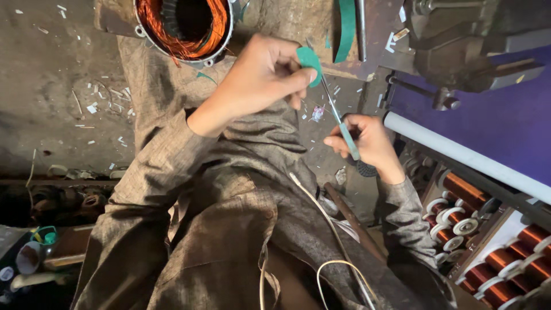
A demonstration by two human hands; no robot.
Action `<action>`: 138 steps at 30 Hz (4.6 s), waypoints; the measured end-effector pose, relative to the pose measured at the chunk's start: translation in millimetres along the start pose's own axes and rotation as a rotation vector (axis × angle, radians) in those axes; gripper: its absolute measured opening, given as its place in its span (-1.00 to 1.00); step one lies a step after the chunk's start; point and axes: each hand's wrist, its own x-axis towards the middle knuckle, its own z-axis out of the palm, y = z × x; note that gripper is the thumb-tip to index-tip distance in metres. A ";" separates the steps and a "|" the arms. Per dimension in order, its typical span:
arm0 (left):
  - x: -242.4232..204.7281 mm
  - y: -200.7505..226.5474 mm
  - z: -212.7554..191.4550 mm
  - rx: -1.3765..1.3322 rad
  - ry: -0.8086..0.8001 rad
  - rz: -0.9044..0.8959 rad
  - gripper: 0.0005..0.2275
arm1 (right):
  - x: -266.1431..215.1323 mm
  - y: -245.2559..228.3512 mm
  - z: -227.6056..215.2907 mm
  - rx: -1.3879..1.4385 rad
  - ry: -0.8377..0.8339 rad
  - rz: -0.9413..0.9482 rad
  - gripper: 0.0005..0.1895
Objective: The person works on a cylindrical motor stator resting on their lap, adjusting copper windings by hand and securing them with green tape. They use scissors to cut the tape and continue wrapping the stator.
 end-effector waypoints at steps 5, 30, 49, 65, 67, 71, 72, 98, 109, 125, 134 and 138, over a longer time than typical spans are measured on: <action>-33.0 17.6 3.6 0.130 0.038 0.199 -0.96 | 7.3 -38.0 -4.3 -0.312 0.155 -0.216 -0.68; -101.8 29.1 3.8 -0.268 0.253 0.060 -0.76 | 33.5 -154.2 83.5 -0.457 0.320 -1.139 -0.84; -111.1 17.8 -56.1 1.033 0.846 0.367 -0.09 | 74.7 -192.3 93.3 0.003 0.519 -0.775 -0.82; -105.1 26.2 -68.0 0.562 0.880 0.561 -0.48 | 96.0 -158.4 73.8 0.447 0.266 -0.644 -0.77; -105.8 14.8 -57.8 0.493 1.037 0.624 -0.66 | 95.1 -148.0 77.0 0.571 0.164 -0.626 -0.81; -106.2 -4.8 -32.6 0.534 1.069 0.577 -0.84 | 89.2 -134.4 89.4 0.646 0.075 -0.624 -0.80; -111.7 -4.7 -25.0 0.501 0.992 0.451 -0.80 | 87.9 -132.5 93.8 0.675 0.056 -0.622 -0.80; -125.5 54.0 -45.1 0.913 0.833 0.535 -0.64 | 66.7 -157.1 116.5 0.549 0.047 -0.598 -0.85; -115.6 41.4 -71.9 0.726 0.850 0.648 -0.81 | 67.9 -128.2 92.5 0.610 0.095 -0.617 -0.82; -120.6 3.6 -5.8 -0.021 0.682 0.227 -0.83 | 68.0 -124.5 81.8 0.532 0.401 -0.679 -0.73; -118.3 26.9 -37.2 0.983 0.879 0.545 -0.76 | 71.2 -120.9 71.7 0.425 0.372 -0.640 -0.76; -116.2 36.8 -44.0 1.191 0.879 0.513 -0.37 | 74.2 -118.3 75.0 0.391 0.346 -0.648 -0.76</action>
